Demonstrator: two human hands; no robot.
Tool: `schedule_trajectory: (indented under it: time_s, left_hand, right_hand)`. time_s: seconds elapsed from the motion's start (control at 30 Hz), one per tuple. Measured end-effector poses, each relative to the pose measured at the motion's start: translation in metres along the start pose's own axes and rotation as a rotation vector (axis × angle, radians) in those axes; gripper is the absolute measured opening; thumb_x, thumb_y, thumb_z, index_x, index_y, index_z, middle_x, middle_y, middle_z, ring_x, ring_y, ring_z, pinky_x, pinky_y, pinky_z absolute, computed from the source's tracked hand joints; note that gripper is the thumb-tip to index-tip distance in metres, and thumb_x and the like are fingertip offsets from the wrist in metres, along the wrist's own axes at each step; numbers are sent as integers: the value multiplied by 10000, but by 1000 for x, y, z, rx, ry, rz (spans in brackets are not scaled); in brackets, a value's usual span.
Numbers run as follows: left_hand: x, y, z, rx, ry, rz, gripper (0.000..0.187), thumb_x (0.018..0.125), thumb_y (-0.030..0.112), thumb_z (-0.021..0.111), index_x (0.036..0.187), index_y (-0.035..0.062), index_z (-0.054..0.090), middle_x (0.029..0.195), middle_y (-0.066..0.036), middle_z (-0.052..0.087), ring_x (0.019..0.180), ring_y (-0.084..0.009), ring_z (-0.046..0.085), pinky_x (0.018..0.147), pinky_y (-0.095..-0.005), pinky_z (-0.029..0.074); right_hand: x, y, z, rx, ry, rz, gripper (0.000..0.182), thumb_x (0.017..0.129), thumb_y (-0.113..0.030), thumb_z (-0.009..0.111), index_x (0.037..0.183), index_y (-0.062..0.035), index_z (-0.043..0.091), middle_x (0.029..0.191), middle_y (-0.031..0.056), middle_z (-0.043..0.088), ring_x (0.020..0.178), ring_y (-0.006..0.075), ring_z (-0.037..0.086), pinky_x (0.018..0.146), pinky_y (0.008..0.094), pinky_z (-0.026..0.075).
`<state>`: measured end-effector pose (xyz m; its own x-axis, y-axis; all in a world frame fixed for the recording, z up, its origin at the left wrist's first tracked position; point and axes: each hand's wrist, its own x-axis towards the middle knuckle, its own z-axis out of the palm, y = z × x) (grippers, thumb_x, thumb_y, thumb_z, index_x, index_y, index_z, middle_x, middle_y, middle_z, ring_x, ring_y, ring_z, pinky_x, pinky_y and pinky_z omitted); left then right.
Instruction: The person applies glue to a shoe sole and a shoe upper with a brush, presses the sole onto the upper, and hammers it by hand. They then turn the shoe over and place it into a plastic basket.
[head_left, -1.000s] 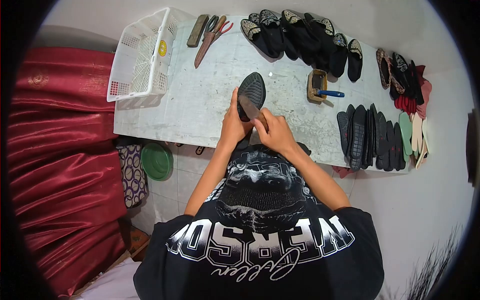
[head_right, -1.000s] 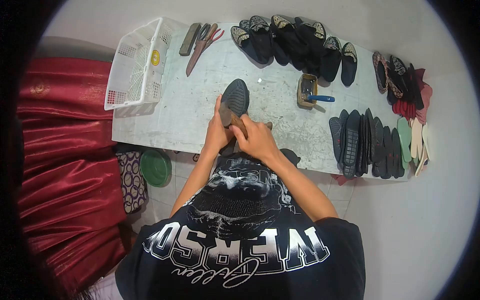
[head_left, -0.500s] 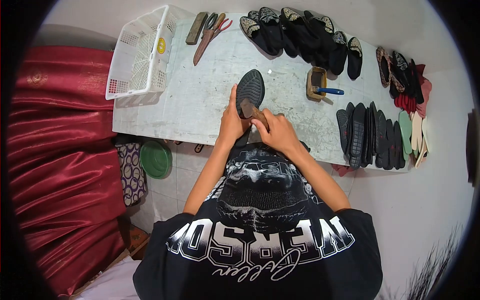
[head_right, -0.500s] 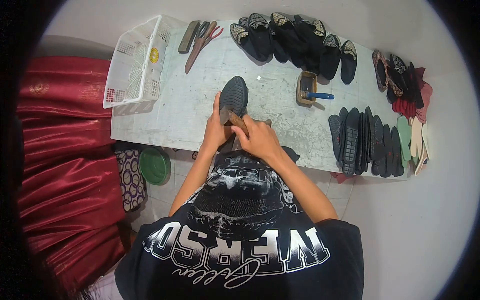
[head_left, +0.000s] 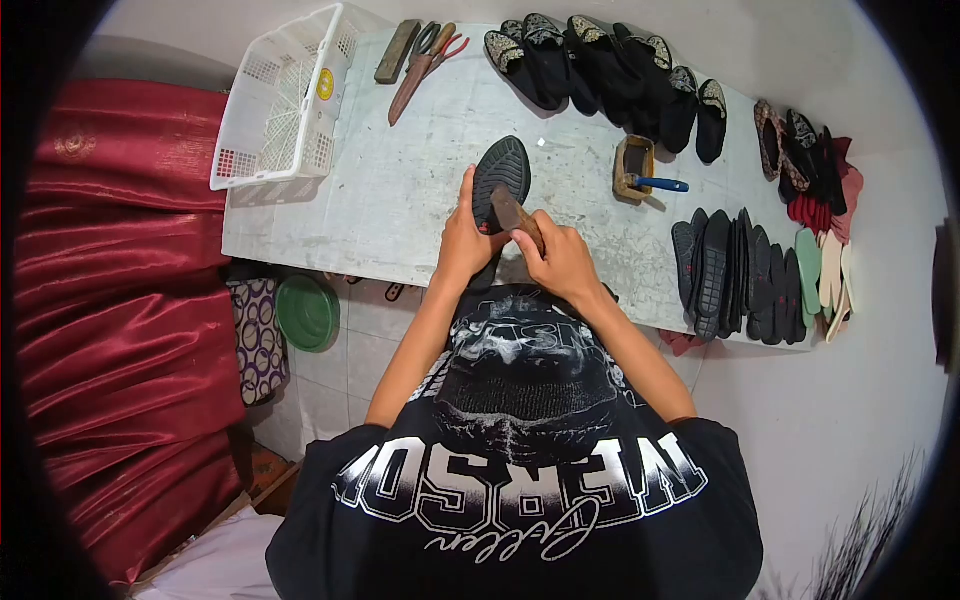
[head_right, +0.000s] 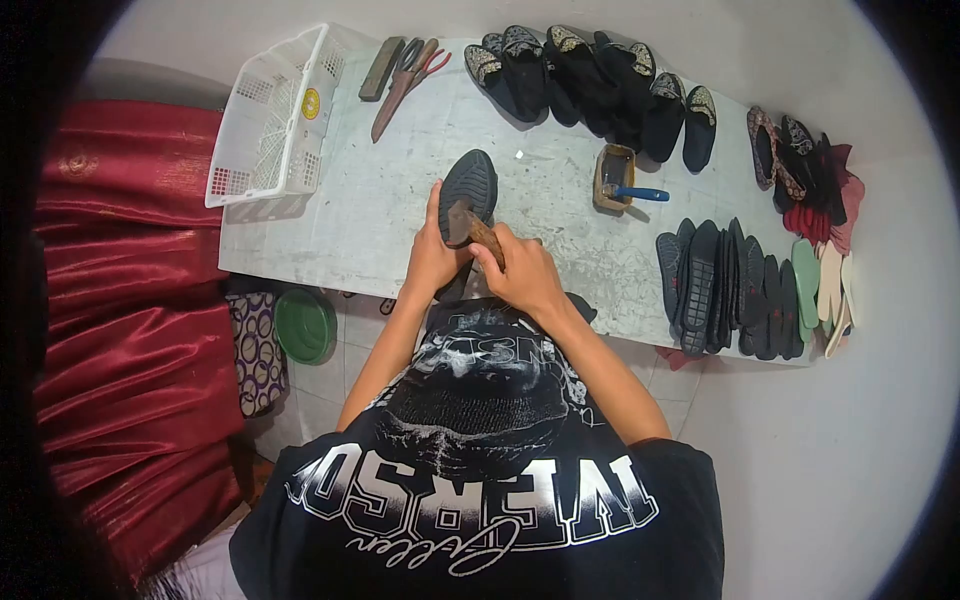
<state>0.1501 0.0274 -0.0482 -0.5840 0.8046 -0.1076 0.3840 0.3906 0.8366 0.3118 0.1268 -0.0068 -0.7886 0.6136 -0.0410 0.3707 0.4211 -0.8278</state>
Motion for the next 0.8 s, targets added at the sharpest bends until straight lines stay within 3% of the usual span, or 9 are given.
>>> schedule_trajectory:
  time_s: [0.07,0.2,0.27,0.37,0.47,0.57,0.8]
  left_hand:
    - [2,2,1,-6,1,-23,1196,722,186,894,1656,175,148,1257,-312,665,1163,-487,652,964,-507,546]
    - [1,7,-1,-7,-11,-71,1195,697,162,863,1656,175,151,1272,-300,660,1156,-479,658,970,-492,548]
    - [2,5,0,-6,-1,-44,1190,696,149,853,1656,174,151,1272,-296,662,1154,-476,660,970,-488,549]
    - [-1,5,-1,-4,7,-32,1182,695,133,838,1657,174,152,1274,-293,662,1153,-470,662,972,-482,549]
    - [2,7,-1,-12,-1,-43,1178,696,129,831,1658,175,152,1280,-294,658,1156,-466,662,974,-477,549]
    - [-1,6,-1,-27,-11,-56,1180,694,128,828,1659,174,151,1289,-295,654,1161,-465,660,977,-473,548]
    - [1,3,-1,-19,0,-14,1187,681,135,828,1659,162,156,1297,-300,648,1164,-471,657,991,-473,540]
  right_hand:
    - [3,10,8,117,86,3,341,997,-344,646,935,-13,590,658,243,639,645,469,662,588,506,503]
    - [17,0,-2,162,39,86,319,1003,-303,634,922,2,594,674,253,643,642,470,657,586,492,487]
    - [24,-1,6,259,227,11,312,1014,-288,621,916,8,599,659,253,627,608,459,638,565,478,459]
    - [34,-8,-6,197,134,103,302,1016,-276,614,925,12,598,664,251,628,605,454,637,570,473,461]
    - [37,-6,2,250,244,48,302,1017,-276,615,931,13,608,664,242,628,604,430,646,579,461,467]
    - [42,-6,-7,185,146,93,298,1015,-274,616,952,18,618,685,239,645,618,417,666,593,452,480]
    - [30,-5,-8,258,233,55,256,1021,-235,594,1021,19,631,682,221,647,615,394,664,587,439,477]
